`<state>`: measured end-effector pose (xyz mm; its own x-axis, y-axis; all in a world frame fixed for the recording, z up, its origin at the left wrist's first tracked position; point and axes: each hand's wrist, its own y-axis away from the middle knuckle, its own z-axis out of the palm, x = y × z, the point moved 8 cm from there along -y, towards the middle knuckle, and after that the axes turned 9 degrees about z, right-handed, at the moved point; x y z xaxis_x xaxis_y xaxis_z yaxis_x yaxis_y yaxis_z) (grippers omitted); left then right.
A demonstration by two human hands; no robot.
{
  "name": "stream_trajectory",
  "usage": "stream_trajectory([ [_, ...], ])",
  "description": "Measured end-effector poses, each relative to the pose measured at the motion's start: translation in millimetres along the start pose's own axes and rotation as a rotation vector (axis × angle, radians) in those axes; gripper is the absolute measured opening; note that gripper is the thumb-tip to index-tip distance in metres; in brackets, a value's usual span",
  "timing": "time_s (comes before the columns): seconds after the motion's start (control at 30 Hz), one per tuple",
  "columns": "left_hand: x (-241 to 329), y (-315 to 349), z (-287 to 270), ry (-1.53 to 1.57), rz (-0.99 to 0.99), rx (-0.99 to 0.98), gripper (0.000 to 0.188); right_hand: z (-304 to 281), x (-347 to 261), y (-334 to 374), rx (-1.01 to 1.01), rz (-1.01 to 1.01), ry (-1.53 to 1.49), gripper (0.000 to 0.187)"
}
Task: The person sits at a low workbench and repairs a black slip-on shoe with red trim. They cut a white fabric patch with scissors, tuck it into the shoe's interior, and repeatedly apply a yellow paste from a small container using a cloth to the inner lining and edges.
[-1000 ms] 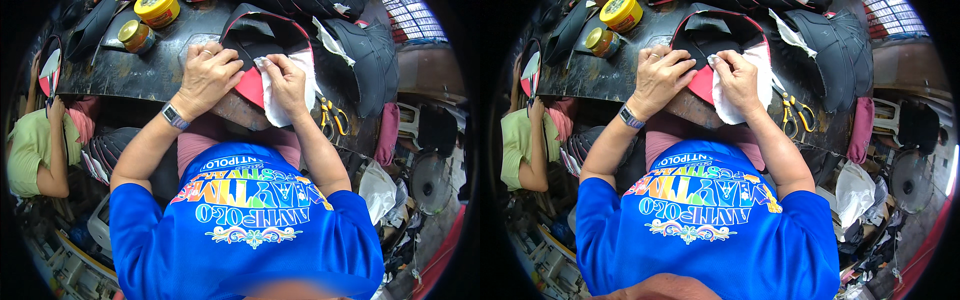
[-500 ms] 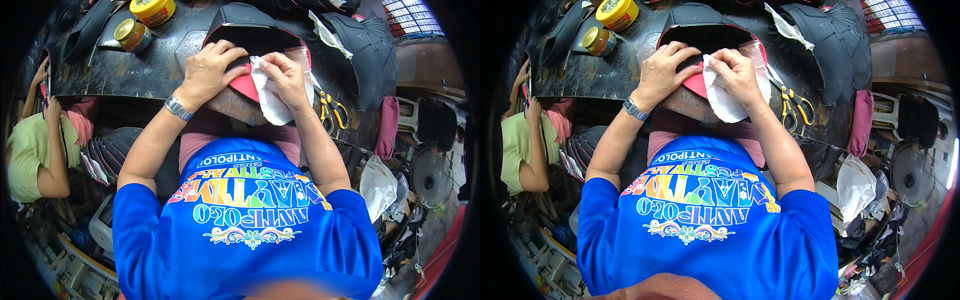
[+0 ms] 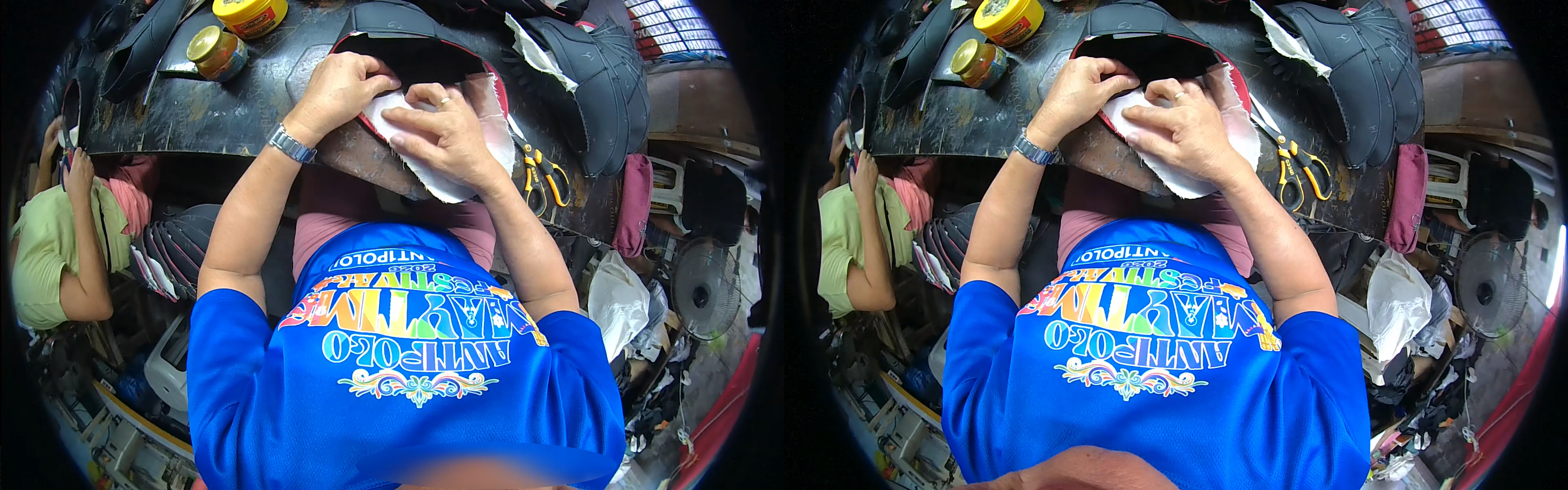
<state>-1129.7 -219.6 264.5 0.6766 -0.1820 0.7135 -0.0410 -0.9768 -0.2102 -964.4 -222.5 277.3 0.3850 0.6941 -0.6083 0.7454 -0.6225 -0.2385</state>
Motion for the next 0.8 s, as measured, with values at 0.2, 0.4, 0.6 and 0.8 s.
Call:
stream_trajectory([
  [0.2,2,1,2,-0.031,-0.003,-0.027,0.027,3,-11,8,-0.012,-0.077,0.139,0.034],
  [0.4,30,24,3,-0.207,0.271,0.161,0.022,-12,-19,11,0.041,-0.126,0.038,0.026],
  [0.6,33,31,1,-0.147,0.311,0.171,0.023,-89,-9,20,0.598,-0.041,0.330,0.035],
  [0.8,36,28,-5,-0.114,0.308,0.049,0.016,-72,75,10,0.377,0.412,-0.417,0.028],
])
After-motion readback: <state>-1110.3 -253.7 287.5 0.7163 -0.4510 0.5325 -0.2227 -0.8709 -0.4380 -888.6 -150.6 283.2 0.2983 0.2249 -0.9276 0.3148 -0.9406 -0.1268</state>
